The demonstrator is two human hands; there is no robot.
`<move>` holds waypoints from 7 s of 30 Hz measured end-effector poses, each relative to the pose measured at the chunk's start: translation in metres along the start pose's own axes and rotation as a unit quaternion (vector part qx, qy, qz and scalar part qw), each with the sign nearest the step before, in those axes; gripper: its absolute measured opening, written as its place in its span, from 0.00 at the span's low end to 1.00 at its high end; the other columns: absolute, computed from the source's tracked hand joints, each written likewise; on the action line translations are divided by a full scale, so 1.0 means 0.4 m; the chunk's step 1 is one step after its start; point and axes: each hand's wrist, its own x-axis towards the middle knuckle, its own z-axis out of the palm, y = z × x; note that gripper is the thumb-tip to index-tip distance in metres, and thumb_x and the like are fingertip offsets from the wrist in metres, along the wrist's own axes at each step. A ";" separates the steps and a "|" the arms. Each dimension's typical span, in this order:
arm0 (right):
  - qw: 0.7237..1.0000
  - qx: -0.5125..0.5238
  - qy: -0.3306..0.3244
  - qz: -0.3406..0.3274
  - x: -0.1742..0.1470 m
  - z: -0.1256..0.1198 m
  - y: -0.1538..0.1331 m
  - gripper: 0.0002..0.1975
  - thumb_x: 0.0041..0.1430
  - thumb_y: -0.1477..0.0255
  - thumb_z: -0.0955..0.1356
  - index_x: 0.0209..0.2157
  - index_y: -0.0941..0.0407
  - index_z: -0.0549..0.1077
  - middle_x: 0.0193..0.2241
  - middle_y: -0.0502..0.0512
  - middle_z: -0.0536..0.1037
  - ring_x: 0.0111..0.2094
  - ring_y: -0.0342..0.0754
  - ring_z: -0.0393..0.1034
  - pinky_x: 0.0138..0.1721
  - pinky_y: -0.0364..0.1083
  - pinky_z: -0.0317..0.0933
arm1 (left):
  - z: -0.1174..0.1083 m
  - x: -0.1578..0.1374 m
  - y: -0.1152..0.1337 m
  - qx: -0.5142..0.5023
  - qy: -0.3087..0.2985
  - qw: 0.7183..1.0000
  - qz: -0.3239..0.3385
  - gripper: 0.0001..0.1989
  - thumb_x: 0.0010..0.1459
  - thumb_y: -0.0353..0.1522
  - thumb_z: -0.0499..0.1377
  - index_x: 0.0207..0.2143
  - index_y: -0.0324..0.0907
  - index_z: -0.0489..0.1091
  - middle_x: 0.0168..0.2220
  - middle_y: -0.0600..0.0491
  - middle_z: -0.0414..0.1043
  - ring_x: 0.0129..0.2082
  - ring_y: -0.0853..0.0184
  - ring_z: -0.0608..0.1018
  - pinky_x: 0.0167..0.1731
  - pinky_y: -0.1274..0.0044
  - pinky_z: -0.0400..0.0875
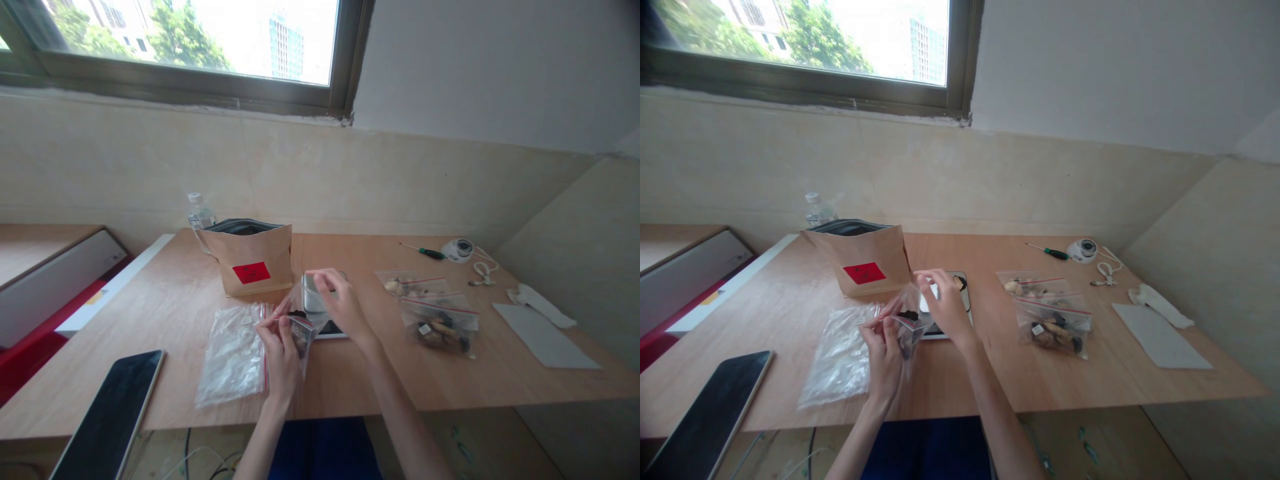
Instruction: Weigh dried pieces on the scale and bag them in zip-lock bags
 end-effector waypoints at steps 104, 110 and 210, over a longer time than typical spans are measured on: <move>0.936 0.140 0.241 0.213 -0.300 -0.009 0.151 0.18 0.57 0.56 0.63 0.33 0.57 0.72 0.31 0.58 0.79 0.33 0.51 0.75 0.38 0.49 0.68 | -0.024 -0.011 -0.060 -0.081 -0.128 0.984 -0.093 0.17 0.51 0.44 0.60 0.34 0.38 0.72 0.32 0.50 0.75 0.33 0.65 0.76 0.35 0.77 0.66; 0.933 0.147 0.245 0.218 -0.291 -0.018 0.130 0.19 0.57 0.55 0.63 0.32 0.58 0.72 0.29 0.58 0.79 0.31 0.51 0.74 0.36 0.48 0.68 | -0.029 0.000 -0.030 -0.076 -0.150 0.983 -0.074 0.15 0.52 0.42 0.60 0.33 0.38 0.72 0.30 0.51 0.75 0.32 0.66 0.75 0.34 0.77 0.66; 0.958 -0.236 -0.123 -0.104 -0.210 -0.166 0.025 0.09 0.62 0.71 0.63 0.33 0.53 0.75 0.31 0.51 0.80 0.31 0.46 0.72 0.36 0.44 0.58 | -0.037 -0.014 0.103 -0.009 -0.262 0.965 0.016 0.10 0.54 0.38 0.59 0.29 0.41 0.72 0.28 0.54 0.73 0.31 0.67 0.73 0.32 0.79 0.64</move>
